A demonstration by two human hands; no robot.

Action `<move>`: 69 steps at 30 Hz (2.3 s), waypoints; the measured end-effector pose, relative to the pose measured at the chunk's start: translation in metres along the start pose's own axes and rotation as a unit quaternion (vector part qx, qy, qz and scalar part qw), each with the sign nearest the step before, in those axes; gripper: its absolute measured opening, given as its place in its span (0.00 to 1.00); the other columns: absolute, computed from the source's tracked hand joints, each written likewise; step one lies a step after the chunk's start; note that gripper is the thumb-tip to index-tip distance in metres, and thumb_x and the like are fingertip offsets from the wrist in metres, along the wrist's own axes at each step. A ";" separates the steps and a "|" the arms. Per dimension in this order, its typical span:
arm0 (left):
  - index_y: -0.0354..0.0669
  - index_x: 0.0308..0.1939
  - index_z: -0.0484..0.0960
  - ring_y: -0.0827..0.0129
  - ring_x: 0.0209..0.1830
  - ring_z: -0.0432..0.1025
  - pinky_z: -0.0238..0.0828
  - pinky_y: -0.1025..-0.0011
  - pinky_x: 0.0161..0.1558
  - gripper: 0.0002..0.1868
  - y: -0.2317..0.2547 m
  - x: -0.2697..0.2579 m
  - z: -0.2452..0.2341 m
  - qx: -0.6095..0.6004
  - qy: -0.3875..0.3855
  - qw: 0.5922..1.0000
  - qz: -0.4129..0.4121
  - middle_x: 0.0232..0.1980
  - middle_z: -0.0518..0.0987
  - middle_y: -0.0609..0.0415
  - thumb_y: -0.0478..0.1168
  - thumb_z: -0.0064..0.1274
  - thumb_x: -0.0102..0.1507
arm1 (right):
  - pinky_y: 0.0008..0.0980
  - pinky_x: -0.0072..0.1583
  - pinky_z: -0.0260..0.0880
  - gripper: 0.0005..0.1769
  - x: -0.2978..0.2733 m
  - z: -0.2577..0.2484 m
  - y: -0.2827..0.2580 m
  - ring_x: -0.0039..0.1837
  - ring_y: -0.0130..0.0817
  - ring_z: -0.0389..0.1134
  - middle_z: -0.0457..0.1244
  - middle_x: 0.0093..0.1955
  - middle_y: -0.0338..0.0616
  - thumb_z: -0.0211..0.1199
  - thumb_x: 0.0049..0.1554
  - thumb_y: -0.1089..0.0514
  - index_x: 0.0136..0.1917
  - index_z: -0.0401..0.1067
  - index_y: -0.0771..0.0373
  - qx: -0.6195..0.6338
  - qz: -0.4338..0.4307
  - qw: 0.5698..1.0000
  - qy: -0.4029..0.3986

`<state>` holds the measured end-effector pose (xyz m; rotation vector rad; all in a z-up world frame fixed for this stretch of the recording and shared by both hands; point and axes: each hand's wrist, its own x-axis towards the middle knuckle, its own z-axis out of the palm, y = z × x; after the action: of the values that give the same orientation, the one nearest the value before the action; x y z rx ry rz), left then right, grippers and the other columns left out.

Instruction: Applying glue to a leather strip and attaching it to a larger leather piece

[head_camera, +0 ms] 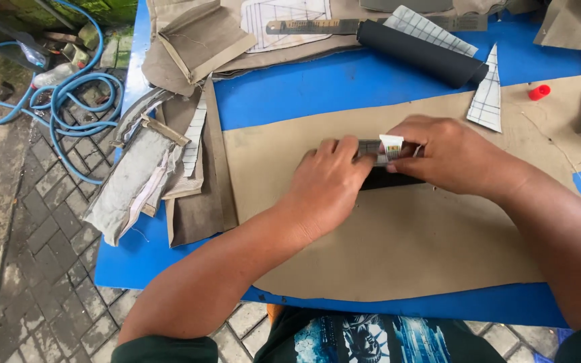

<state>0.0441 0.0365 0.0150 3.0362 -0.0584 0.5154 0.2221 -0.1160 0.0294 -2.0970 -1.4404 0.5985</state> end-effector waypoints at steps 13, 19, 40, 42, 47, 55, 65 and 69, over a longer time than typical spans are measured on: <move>0.36 0.70 0.72 0.47 0.66 0.64 0.67 0.48 0.64 0.56 0.040 -0.048 -0.011 0.068 -0.051 0.996 0.007 0.65 0.69 0.37 0.80 0.50 0.56 | 0.36 0.58 0.66 0.13 0.003 -0.004 -0.024 0.56 0.37 0.70 0.70 0.56 0.39 0.56 0.59 0.55 0.56 0.76 0.52 0.004 0.111 0.993 -0.039; 0.35 0.69 0.72 0.47 0.65 0.65 0.68 0.47 0.64 0.59 0.039 -0.051 -0.008 0.052 -0.019 0.998 -0.002 0.64 0.70 0.37 0.82 0.52 0.53 | 0.26 0.42 0.62 0.13 0.005 0.012 -0.027 0.40 0.24 0.65 0.70 0.45 0.36 0.69 0.60 0.57 0.58 0.79 0.57 0.067 0.011 0.992 0.107; 0.35 0.65 0.76 0.52 0.59 0.66 0.70 0.52 0.60 0.53 0.027 -0.049 -0.005 0.029 0.011 1.000 0.004 0.58 0.70 0.43 0.78 0.51 0.55 | 0.48 0.44 0.66 0.16 0.012 0.012 0.003 0.44 0.53 0.68 0.68 0.41 0.55 0.60 0.55 0.48 0.43 0.71 0.65 -0.171 0.202 0.964 0.022; 0.36 0.62 0.77 0.55 0.55 0.66 0.72 0.55 0.56 0.48 0.026 -0.046 -0.008 -0.003 0.024 1.000 0.009 0.55 0.71 0.46 0.74 0.56 0.56 | 0.47 0.44 0.68 0.17 0.004 0.010 0.018 0.44 0.54 0.69 0.69 0.42 0.52 0.61 0.52 0.48 0.45 0.73 0.64 -0.197 0.195 0.960 0.045; 0.36 0.64 0.76 0.55 0.54 0.66 0.72 0.56 0.55 0.46 0.027 -0.043 -0.008 -0.011 0.007 1.000 0.007 0.54 0.71 0.46 0.70 0.58 0.57 | 0.40 0.46 0.61 0.06 -0.006 0.004 0.017 0.43 0.40 0.62 0.64 0.40 0.41 0.57 0.50 0.58 0.41 0.67 0.61 -0.123 0.126 0.979 0.103; 0.36 0.69 0.70 0.42 0.66 0.64 0.69 0.42 0.60 0.43 0.028 -0.045 0.008 -0.021 -0.052 0.998 0.012 0.62 0.67 0.37 0.65 0.49 0.60 | 0.44 0.54 0.74 0.13 0.013 0.026 0.016 0.53 0.46 0.73 0.68 0.48 0.39 0.75 0.50 0.57 0.50 0.81 0.47 -0.091 -0.050 0.974 0.203; 0.39 0.62 0.77 0.55 0.50 0.68 0.73 0.55 0.51 0.30 0.026 -0.039 -0.004 0.007 0.021 1.000 0.012 0.51 0.72 0.48 0.44 0.63 0.58 | 0.41 0.43 0.66 0.05 -0.007 0.018 0.000 0.47 0.37 0.69 0.68 0.44 0.34 0.67 0.49 0.58 0.41 0.75 0.51 -0.152 -0.109 0.978 0.089; 0.39 0.63 0.76 0.56 0.47 0.68 0.74 0.55 0.53 0.30 0.025 -0.044 -0.006 0.003 0.025 1.000 0.014 0.49 0.71 0.49 0.43 0.65 0.59 | 0.41 0.35 0.65 0.05 -0.016 0.030 0.000 0.41 0.40 0.68 0.68 0.44 0.32 0.70 0.50 0.58 0.39 0.76 0.48 -0.258 -0.218 0.929 0.152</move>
<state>-0.0001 0.0129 0.0072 3.0304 -0.0982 0.5930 0.1984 -0.1256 0.0072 -1.9989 -1.9315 -0.3036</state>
